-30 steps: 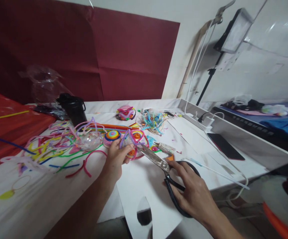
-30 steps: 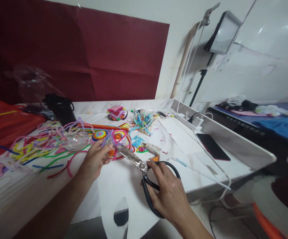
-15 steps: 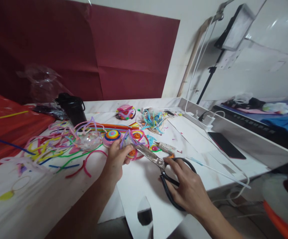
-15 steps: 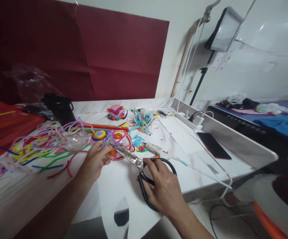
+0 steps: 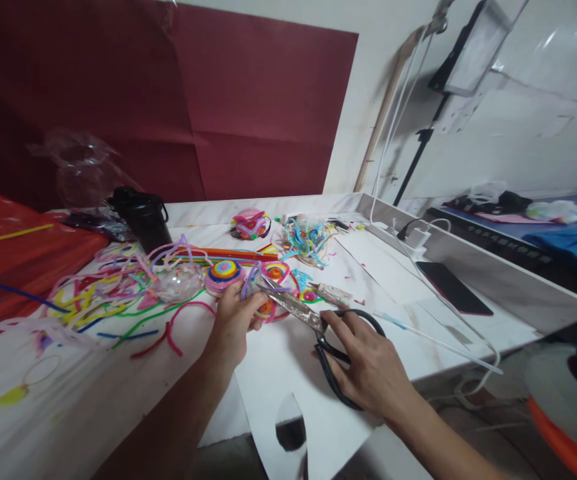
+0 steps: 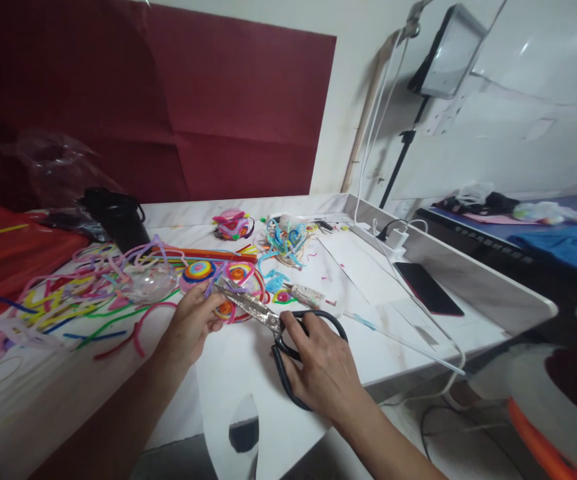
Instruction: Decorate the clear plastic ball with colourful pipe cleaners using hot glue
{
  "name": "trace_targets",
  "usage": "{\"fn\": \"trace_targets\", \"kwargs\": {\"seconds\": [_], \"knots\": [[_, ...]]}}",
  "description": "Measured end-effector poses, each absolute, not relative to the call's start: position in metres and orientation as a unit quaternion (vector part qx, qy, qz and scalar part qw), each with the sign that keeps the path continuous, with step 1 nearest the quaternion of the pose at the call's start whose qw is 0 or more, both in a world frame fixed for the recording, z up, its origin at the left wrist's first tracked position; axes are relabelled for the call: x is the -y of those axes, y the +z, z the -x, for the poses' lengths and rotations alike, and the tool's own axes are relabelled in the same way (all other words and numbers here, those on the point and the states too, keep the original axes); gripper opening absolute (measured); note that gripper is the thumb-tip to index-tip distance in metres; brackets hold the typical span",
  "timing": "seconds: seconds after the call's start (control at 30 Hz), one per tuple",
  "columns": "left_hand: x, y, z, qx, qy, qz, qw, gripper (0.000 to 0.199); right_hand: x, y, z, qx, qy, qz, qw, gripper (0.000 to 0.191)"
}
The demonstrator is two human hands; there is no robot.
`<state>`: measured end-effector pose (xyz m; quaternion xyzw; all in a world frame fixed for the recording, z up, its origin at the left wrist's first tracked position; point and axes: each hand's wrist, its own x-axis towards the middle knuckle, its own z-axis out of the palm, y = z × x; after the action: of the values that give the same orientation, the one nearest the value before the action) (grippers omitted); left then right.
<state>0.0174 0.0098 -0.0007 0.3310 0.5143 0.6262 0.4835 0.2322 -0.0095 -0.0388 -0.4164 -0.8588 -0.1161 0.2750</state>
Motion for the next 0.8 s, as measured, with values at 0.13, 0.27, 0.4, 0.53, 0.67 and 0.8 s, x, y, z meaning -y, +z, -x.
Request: {"fn": "trace_targets", "kwargs": {"seconds": [0.13, 0.27, 0.4, 0.53, 0.67, 0.8], "knots": [[-0.009, 0.000, -0.018, -0.509, 0.633, -0.330, 0.481, 0.030, 0.009, -0.040, -0.229, 0.861, -0.099, 0.423, 0.263, 0.043], [-0.010, -0.001, -0.019, -0.509, 0.636, -0.320, 0.484, 0.030, 0.007, -0.042, -0.227, 0.861, -0.101, 0.427, 0.256, 0.045], [-0.010, -0.001, -0.019, -0.508, 0.636, -0.315, 0.487, 0.031, 0.005, -0.046, -0.226, 0.860, -0.125, 0.426, 0.253, 0.044], [-0.008, -0.002, -0.020, -0.506, 0.634, -0.316, 0.492, 0.033, 0.001, -0.049, -0.226, 0.852, -0.157, 0.423, 0.264, 0.038], [-0.008, 0.000, -0.021, -0.510, 0.632, -0.309, 0.495, 0.033, 0.000, -0.052, -0.224, 0.843, -0.178, 0.432, 0.267, 0.037], [-0.008, 0.001, -0.021, -0.512, 0.634, -0.303, 0.494, 0.036, -0.001, -0.053, -0.223, 0.838, -0.183, 0.438, 0.270, 0.036]]}}
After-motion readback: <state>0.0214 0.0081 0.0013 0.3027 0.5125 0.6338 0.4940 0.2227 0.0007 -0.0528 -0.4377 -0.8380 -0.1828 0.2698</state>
